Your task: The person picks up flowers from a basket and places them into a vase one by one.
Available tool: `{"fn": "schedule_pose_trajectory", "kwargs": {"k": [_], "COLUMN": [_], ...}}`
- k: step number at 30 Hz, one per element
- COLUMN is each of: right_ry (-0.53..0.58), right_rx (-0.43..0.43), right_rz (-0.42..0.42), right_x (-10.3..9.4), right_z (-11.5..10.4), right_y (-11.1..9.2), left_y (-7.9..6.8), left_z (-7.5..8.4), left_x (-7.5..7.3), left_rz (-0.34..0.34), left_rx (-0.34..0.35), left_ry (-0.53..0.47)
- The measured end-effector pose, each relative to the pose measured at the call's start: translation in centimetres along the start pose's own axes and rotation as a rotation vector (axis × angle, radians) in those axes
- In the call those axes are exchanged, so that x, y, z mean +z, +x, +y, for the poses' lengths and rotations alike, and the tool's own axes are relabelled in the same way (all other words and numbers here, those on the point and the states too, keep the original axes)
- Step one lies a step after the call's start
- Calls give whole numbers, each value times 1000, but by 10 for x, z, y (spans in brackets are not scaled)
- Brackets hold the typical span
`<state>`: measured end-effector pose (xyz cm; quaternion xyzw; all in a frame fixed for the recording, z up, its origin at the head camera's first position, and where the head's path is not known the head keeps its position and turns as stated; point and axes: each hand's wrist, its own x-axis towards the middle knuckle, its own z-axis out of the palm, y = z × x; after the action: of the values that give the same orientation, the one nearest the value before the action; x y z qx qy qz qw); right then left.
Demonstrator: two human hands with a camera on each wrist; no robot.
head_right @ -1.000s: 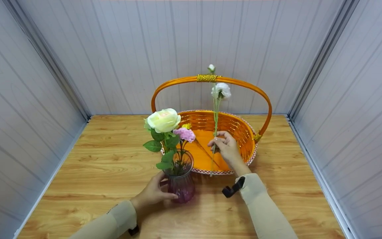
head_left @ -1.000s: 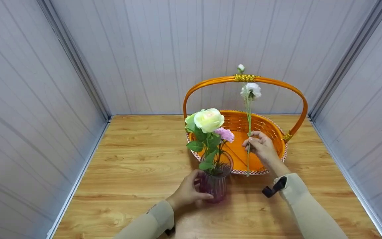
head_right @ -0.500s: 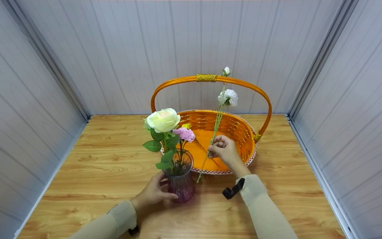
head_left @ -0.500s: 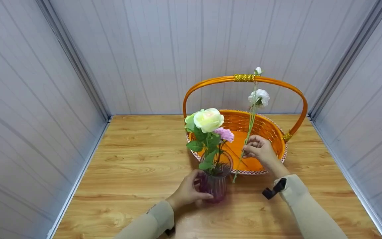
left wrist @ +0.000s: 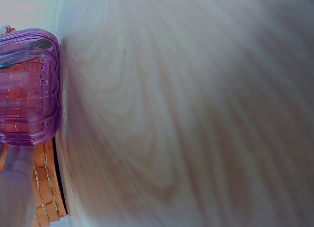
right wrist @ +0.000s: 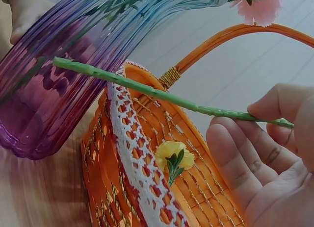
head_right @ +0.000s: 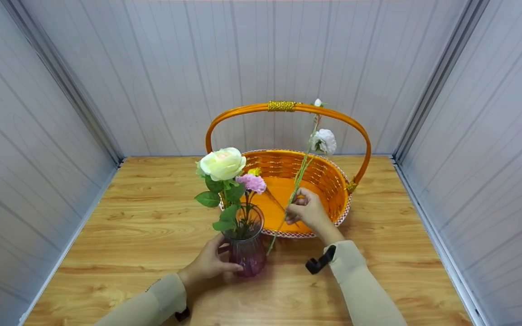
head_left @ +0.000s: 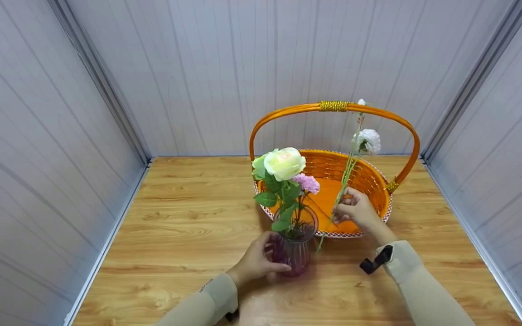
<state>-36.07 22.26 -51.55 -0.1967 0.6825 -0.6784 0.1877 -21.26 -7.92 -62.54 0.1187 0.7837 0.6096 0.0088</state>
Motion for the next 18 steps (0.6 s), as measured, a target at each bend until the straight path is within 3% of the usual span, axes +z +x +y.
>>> {"fn": "schedule_pose_trajectory", "kwargs": {"k": [18], "right_ry": [-80], "right_rx": [23], "right_rz": [-160], "right_x": [-3], "right_z": [6], "right_y": [-16], "left_y": [1], "left_z": [0], "left_x": [-1], "left_rz": [-4], "left_rx": [-2], "left_ry": [12]}}
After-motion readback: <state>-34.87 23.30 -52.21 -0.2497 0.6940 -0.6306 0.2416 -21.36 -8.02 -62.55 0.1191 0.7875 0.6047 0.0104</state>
